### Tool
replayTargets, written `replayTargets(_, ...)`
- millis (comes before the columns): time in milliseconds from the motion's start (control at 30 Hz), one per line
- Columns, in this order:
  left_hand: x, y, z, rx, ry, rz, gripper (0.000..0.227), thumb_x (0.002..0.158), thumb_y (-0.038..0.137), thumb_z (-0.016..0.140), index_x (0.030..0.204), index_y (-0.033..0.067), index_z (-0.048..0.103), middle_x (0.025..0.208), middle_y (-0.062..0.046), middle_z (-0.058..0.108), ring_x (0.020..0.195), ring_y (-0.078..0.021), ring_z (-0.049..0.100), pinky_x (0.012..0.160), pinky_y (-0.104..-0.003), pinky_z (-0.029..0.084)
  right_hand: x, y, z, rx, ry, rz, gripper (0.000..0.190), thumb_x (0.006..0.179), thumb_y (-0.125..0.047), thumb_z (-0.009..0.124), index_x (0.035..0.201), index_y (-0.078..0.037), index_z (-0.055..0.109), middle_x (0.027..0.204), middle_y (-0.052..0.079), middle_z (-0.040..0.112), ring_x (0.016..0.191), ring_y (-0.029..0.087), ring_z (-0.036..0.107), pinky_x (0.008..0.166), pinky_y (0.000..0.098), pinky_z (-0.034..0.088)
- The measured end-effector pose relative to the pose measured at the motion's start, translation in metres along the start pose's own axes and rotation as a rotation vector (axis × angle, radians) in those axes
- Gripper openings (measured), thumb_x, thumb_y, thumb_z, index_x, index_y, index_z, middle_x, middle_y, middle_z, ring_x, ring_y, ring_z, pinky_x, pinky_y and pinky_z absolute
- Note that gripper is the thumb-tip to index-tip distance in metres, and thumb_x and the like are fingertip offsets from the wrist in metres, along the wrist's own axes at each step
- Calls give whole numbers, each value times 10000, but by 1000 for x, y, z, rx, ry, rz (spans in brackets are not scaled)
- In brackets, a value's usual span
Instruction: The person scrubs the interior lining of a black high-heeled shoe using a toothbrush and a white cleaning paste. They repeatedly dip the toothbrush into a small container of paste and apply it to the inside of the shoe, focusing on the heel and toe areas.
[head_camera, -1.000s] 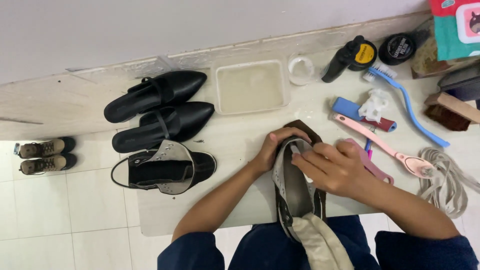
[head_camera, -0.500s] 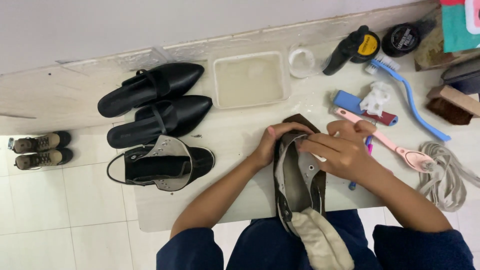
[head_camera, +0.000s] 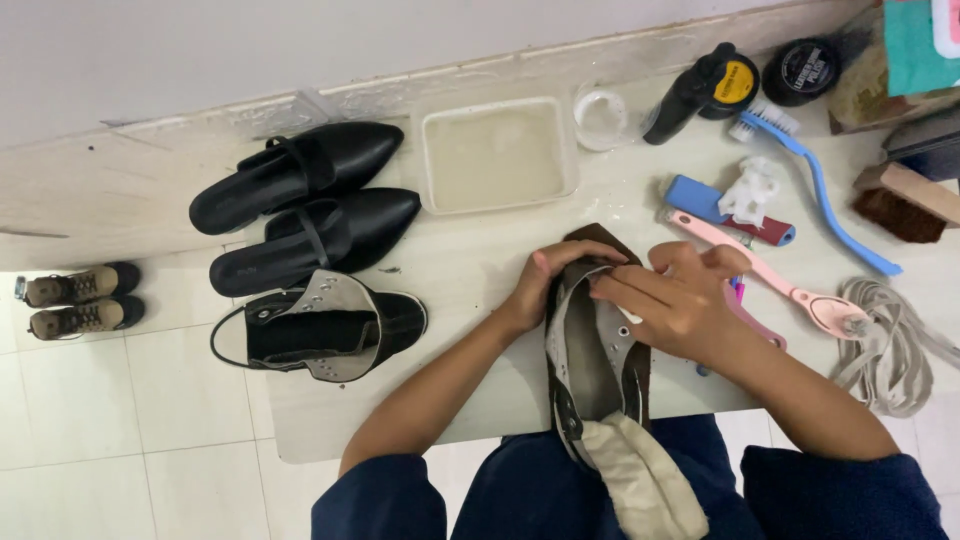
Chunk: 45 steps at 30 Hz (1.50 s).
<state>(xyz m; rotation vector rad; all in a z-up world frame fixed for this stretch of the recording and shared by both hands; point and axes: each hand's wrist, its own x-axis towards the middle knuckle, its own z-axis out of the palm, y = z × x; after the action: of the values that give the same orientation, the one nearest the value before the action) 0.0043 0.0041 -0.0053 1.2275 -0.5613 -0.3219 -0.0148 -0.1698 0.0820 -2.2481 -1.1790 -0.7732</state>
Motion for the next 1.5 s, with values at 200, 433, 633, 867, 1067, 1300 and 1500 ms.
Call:
replayTargets(200,-1,10,5,-63,24,7,1039,915,767,-38,1213,50,652,1133,-125,685,1114,-248,629,1040,-373,421,15,-15,-31,-50,-58,-26,218,890,9,545,941,-47,749,789,120,680,524,165,449,562,243,404)
replayTargets(433,1,9,1,-35,9,13,1041,916,752,-61,1189,58,665,1086,-108,702,1083,-235,649,1023,-359,434,15,-13,-28,-88,-96,-129,246,889,61,493,964,18,724,811,144,660,627,179,554,579,253,410)
replayTargets(633,1,9,4,-63,26,24,1026,940,736,-45,1191,29,656,1134,-158,681,1102,-282,627,1033,-399,420,16,-14,-28,-70,-95,-72,260,882,54,485,957,-4,727,756,91,626,598,159,515,657,257,412)
replayTargets(867,-1,2,4,-65,16,11,1031,935,736,-53,1200,40,659,1119,-141,683,1101,-259,627,1038,-386,420,17,-7,-24,-39,-101,-63,238,894,15,504,984,-13,722,791,110,646,639,184,559,670,286,424)
replayTargets(1067,-4,-1,5,-76,31,14,1029,938,720,-63,1187,27,656,1113,-147,681,1094,-261,631,1033,-387,424,8,0,-14,-16,-77,-81,220,924,-35,513,972,-31,728,792,101,665,602,172,554,654,270,423)
replayTargets(1300,-2,0,2,-68,21,13,1053,926,730,-85,1158,37,673,1111,-141,688,1094,-258,634,1035,-375,417,10,-5,-3,-76,-21,-119,316,920,20,413,970,-48,718,820,55,639,687,148,557,724,270,430)
replayTargets(1500,-4,-1,5,-74,29,-7,1076,910,762,-75,1173,28,667,1136,-155,681,1126,-277,619,1051,-387,406,10,-14,-37,-121,-53,-50,242,893,-15,537,961,-86,758,772,76,670,581,197,525,608,253,437)
